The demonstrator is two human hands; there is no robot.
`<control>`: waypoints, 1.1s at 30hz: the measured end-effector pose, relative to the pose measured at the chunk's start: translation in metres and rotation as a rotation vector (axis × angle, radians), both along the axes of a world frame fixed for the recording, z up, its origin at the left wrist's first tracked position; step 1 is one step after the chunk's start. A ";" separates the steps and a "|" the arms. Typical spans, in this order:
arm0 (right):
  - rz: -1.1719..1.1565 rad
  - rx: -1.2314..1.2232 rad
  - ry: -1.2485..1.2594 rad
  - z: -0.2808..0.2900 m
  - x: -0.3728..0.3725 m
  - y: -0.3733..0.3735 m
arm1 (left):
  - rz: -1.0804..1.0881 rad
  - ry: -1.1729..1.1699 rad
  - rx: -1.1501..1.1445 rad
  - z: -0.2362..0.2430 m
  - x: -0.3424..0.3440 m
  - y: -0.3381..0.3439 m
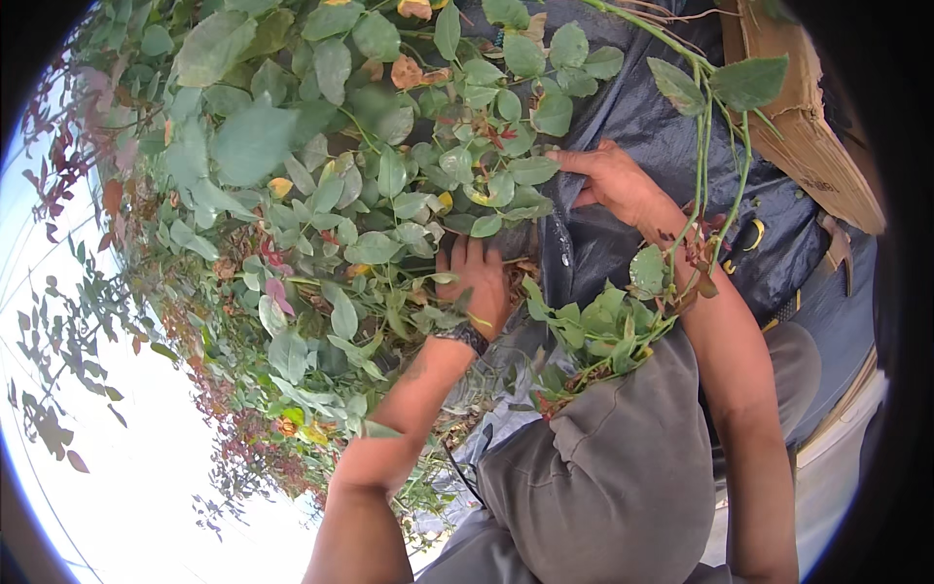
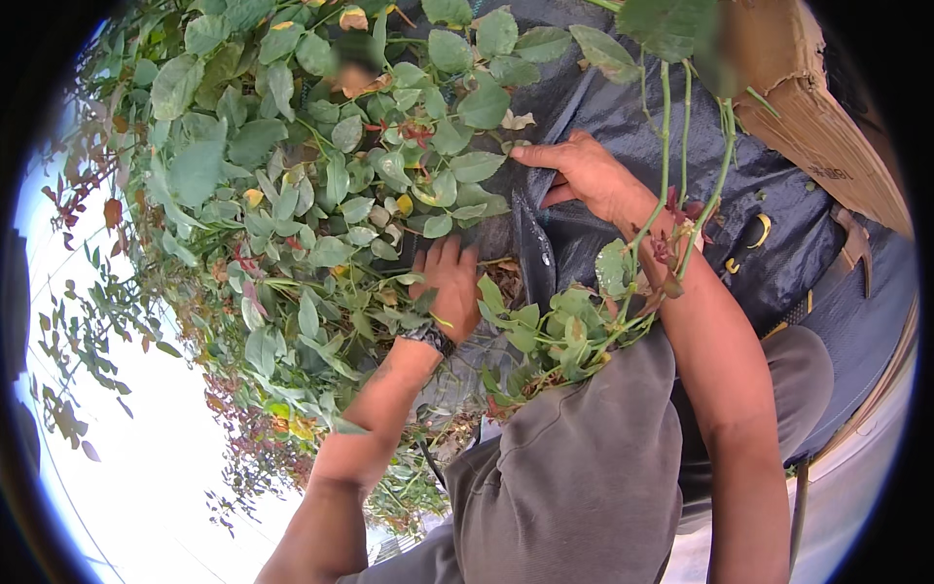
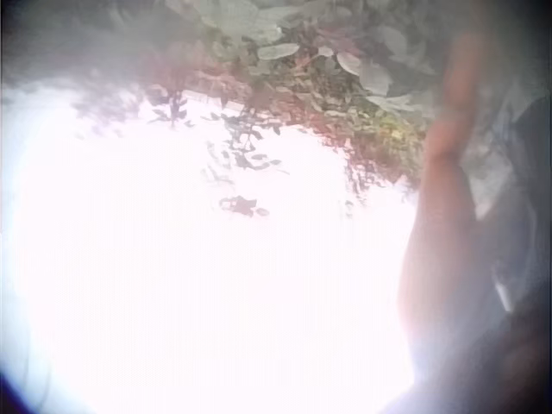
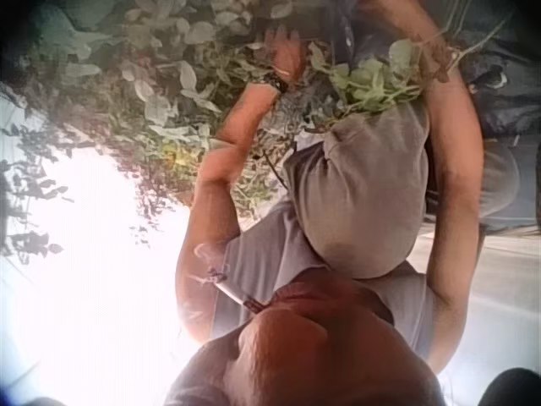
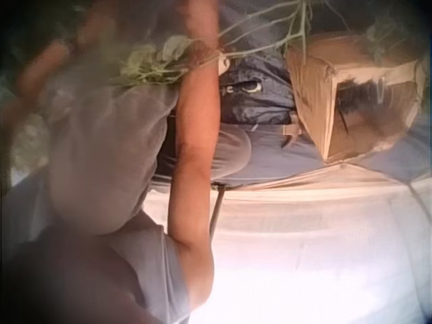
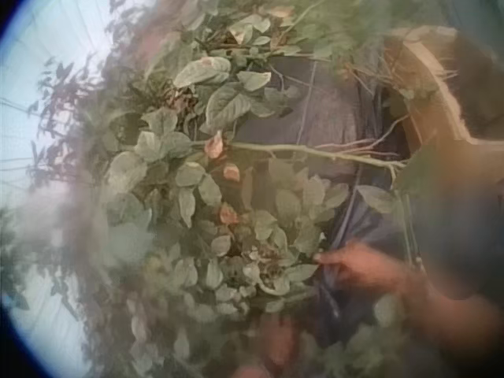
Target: The person secures a black tarp over plants in a greenhouse by hammering nails into the ground. They use a hammer and a screwdriver to drive nails from a cardboard box, occasionally adjusting the tarp and moving plants aside to reach the edges.
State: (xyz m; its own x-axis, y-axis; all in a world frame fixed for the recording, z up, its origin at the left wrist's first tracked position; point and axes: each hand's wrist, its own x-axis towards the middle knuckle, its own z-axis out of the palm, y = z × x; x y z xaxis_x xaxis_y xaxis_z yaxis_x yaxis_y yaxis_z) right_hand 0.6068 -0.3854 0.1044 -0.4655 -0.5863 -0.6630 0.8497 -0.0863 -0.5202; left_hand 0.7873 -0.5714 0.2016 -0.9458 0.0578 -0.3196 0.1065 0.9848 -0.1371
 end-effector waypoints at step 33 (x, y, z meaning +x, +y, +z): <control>0.350 0.309 0.991 -0.052 0.055 -0.090 | 0.282 0.427 0.537 -0.080 -0.196 0.056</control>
